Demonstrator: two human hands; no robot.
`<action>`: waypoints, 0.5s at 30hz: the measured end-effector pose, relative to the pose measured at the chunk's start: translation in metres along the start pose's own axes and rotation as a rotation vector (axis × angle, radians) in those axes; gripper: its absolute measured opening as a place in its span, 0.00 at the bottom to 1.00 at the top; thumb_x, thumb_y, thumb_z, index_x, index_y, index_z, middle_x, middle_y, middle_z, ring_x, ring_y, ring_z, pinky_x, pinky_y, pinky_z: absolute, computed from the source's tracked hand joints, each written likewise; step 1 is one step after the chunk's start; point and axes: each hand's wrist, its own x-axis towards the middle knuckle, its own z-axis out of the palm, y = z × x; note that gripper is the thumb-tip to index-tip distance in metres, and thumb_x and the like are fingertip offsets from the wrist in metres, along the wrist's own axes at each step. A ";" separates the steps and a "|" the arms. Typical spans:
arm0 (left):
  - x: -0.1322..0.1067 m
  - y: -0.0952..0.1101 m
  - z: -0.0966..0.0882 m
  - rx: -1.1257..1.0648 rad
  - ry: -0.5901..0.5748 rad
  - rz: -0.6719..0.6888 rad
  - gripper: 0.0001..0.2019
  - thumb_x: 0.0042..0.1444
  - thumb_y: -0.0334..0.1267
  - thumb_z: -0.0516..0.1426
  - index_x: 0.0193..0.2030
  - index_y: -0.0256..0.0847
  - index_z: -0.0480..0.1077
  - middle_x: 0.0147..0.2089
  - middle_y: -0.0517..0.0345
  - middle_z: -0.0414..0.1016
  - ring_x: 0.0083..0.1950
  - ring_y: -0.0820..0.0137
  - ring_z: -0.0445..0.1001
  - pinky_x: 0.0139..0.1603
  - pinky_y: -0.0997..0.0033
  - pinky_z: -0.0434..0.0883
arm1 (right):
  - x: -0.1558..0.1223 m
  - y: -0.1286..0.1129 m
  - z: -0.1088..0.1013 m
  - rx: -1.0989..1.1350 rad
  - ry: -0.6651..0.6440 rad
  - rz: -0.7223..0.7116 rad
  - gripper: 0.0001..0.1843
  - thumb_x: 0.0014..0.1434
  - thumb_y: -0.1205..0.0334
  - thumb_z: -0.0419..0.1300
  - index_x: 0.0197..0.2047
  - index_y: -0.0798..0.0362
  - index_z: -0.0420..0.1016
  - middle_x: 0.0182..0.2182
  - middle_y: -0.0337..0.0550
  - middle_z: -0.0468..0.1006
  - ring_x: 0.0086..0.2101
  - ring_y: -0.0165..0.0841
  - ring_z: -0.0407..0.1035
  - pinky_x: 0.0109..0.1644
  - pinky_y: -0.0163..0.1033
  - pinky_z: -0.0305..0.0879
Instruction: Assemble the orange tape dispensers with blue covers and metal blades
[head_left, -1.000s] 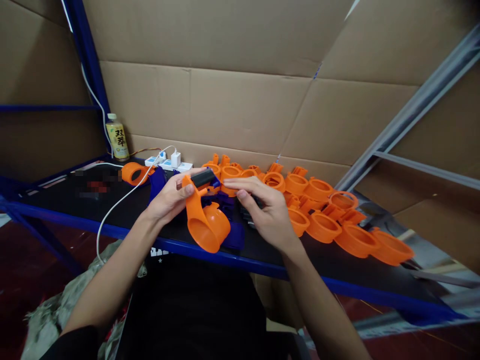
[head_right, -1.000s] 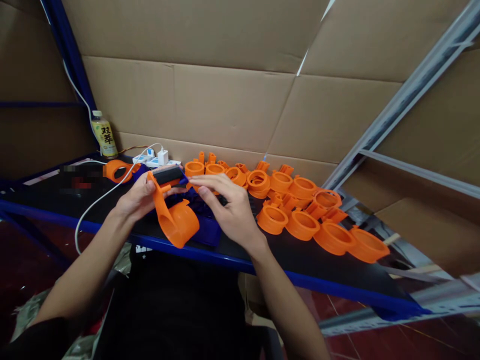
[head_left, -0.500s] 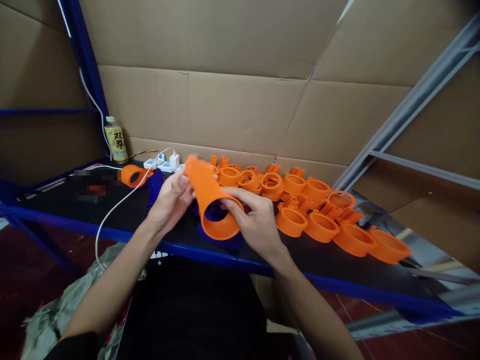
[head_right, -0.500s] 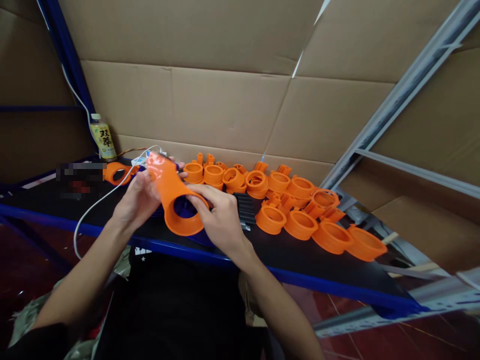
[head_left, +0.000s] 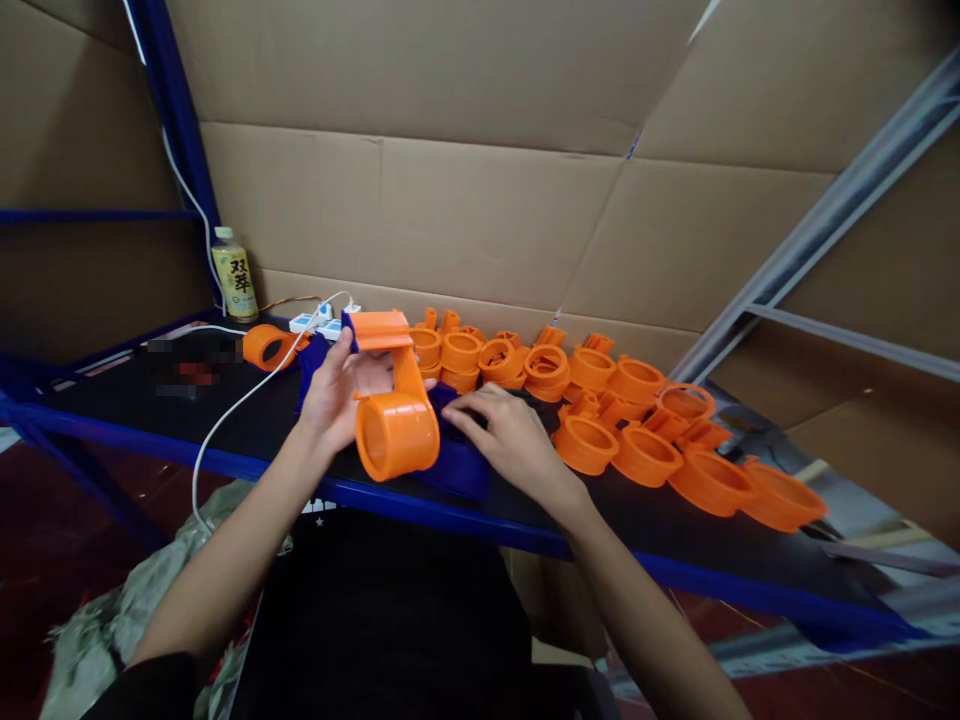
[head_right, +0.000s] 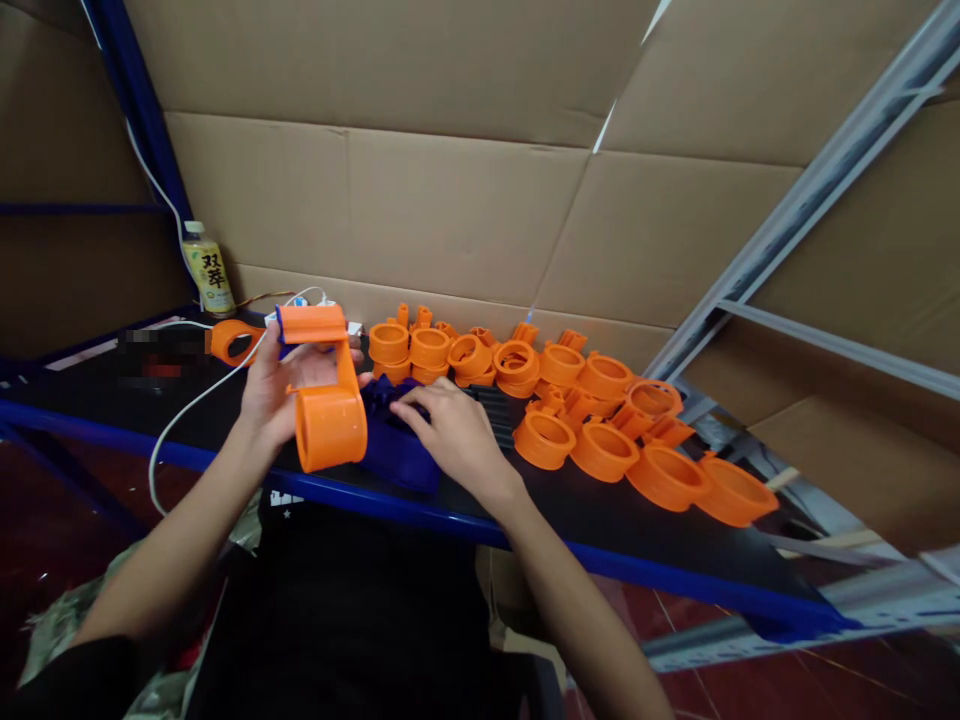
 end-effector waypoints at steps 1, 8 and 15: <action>0.001 0.003 -0.003 0.008 0.001 0.017 0.25 0.57 0.58 0.62 0.51 0.39 0.76 0.51 0.46 0.81 0.59 0.52 0.78 0.60 0.52 0.75 | 0.000 0.005 0.003 -0.094 -0.037 -0.020 0.12 0.69 0.54 0.59 0.43 0.48 0.83 0.42 0.43 0.84 0.45 0.40 0.74 0.46 0.42 0.67; 0.004 0.010 -0.012 0.056 0.098 0.040 0.22 0.61 0.53 0.60 0.53 0.39 0.76 0.50 0.45 0.82 0.57 0.51 0.79 0.58 0.52 0.76 | 0.001 0.020 0.025 -0.288 -0.176 -0.054 0.07 0.66 0.60 0.63 0.43 0.48 0.83 0.43 0.44 0.84 0.48 0.41 0.73 0.47 0.42 0.68; 0.006 -0.003 -0.006 0.073 0.105 -0.030 0.16 0.59 0.47 0.63 0.47 0.37 0.79 0.47 0.45 0.83 0.55 0.52 0.81 0.58 0.52 0.76 | 0.004 0.017 0.006 -0.141 0.068 0.055 0.06 0.65 0.62 0.62 0.42 0.48 0.81 0.38 0.41 0.83 0.39 0.36 0.76 0.40 0.40 0.67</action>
